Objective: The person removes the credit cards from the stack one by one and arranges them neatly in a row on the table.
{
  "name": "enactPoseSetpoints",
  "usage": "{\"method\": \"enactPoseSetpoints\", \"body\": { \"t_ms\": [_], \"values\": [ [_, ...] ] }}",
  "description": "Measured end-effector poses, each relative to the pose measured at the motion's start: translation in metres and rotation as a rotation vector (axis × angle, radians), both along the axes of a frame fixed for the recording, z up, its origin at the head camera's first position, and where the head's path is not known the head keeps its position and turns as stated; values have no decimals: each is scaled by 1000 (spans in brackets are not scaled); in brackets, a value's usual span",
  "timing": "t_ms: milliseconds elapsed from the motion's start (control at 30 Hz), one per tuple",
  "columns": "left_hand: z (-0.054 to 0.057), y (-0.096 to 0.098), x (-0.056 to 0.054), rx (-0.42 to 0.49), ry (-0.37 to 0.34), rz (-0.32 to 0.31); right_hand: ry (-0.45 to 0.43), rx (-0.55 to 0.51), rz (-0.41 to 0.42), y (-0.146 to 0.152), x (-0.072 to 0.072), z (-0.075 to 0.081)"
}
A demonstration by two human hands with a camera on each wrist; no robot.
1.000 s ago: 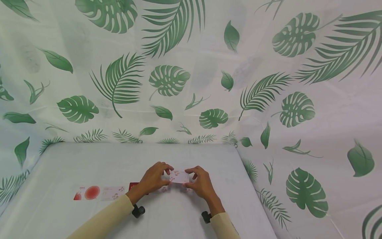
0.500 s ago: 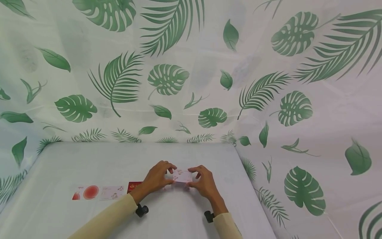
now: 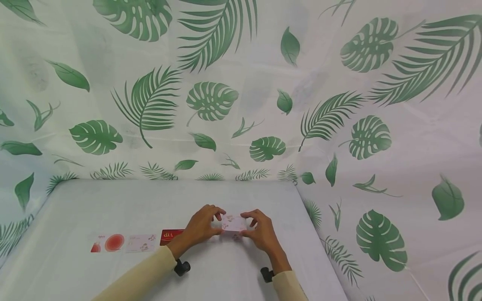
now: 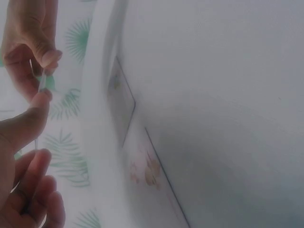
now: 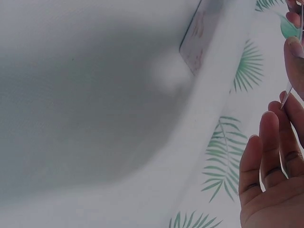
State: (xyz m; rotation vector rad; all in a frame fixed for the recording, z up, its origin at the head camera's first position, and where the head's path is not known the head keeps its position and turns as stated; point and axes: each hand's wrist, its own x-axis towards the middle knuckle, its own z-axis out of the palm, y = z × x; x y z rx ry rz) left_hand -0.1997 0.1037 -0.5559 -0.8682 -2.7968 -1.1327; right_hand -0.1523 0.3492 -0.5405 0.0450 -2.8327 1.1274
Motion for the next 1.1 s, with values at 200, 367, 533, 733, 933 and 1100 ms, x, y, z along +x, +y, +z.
{"method": "enactPoseSetpoints", "body": {
  "t_ms": [200, 367, 533, 733, 933, 1100],
  "values": [
    [-1, 3, 4, 16, -4, -9, -18, 3, -17, 6, 4, -2],
    [-4, 6, 5, 17, 9, -16, -15, 0, -16, 11, 5, -3],
    [-7, 8, 7, 24, 9, -28, -28, 3, -25, 15, 7, -6],
    [-6, 12, 10, 39, 26, -39, -40, 8, -45, 19, 11, -7],
    [-6, 18, 12, 37, 28, -24, -52, 20, -64, 21, 14, -7],
    [-11, 22, 13, 47, 46, -18, -65, 21, -82, 25, 15, -7]
  ]
}}
